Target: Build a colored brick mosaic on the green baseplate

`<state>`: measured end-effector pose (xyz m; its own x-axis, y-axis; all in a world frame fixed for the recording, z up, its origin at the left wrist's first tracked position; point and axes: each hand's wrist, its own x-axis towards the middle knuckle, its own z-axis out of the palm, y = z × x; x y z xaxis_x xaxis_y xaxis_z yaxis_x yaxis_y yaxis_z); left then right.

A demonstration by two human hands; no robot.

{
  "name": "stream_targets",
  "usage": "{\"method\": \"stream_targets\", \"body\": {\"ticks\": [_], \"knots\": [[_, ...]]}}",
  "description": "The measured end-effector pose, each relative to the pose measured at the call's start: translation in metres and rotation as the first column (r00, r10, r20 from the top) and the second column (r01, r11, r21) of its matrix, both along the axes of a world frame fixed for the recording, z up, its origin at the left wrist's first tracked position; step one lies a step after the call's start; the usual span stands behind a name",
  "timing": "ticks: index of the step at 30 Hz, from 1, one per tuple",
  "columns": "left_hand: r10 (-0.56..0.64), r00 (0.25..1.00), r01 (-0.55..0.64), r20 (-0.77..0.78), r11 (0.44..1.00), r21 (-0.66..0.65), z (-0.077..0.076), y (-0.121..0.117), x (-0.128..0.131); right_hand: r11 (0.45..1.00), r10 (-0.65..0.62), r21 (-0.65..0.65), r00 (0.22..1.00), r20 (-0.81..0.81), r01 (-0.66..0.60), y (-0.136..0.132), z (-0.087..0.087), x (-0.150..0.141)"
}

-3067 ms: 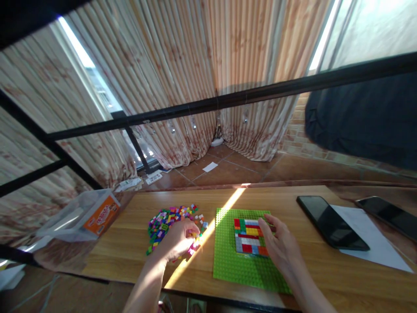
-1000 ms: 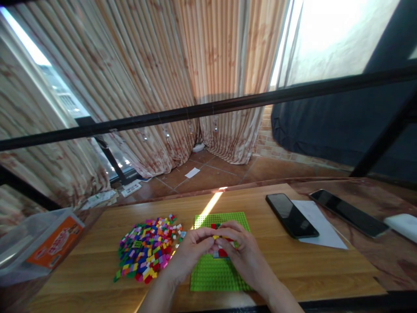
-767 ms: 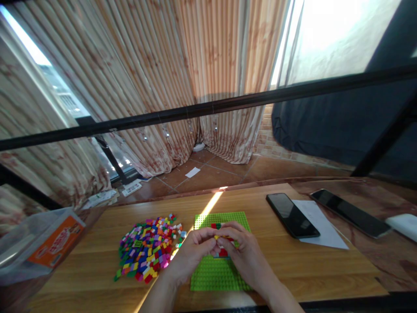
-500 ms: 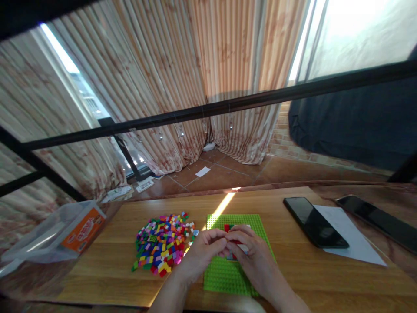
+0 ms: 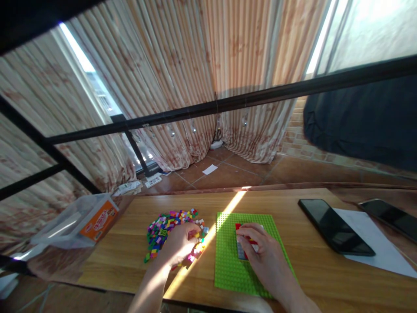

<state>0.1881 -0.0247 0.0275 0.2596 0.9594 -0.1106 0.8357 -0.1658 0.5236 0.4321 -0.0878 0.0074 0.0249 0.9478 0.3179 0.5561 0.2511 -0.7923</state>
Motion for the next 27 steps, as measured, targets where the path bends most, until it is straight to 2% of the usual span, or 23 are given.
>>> {"method": "stream_targets", "body": {"ticks": [6, 16, 23, 27], "knots": [[-0.083, 0.996, 0.082, 0.009, 0.991, 0.104, -0.003, -0.002, -0.019, 0.999, -0.012, 0.04, 1.0, 0.027, 0.011, 0.001, 0.003, 0.001], [-0.131, 0.989, 0.135, -0.072, 0.989, 0.053, -0.006, -0.002, -0.017, 0.997, -0.055, 0.062, 0.997, 0.05, 0.052, 0.0, 0.008, 0.011], [-0.132, 0.987, 0.137, -0.088, 0.989, 0.052, -0.008, 0.002, -0.017, 0.967, -0.236, 0.101, 0.972, 0.021, 0.233, 0.001, 0.009, 0.042], [-0.108, 0.987, 0.117, -0.121, 0.991, 0.07, -0.008, 0.001, -0.014, 0.961, -0.26, 0.102, 0.965, 0.01, 0.258, -0.001, 0.01, 0.046]]}}
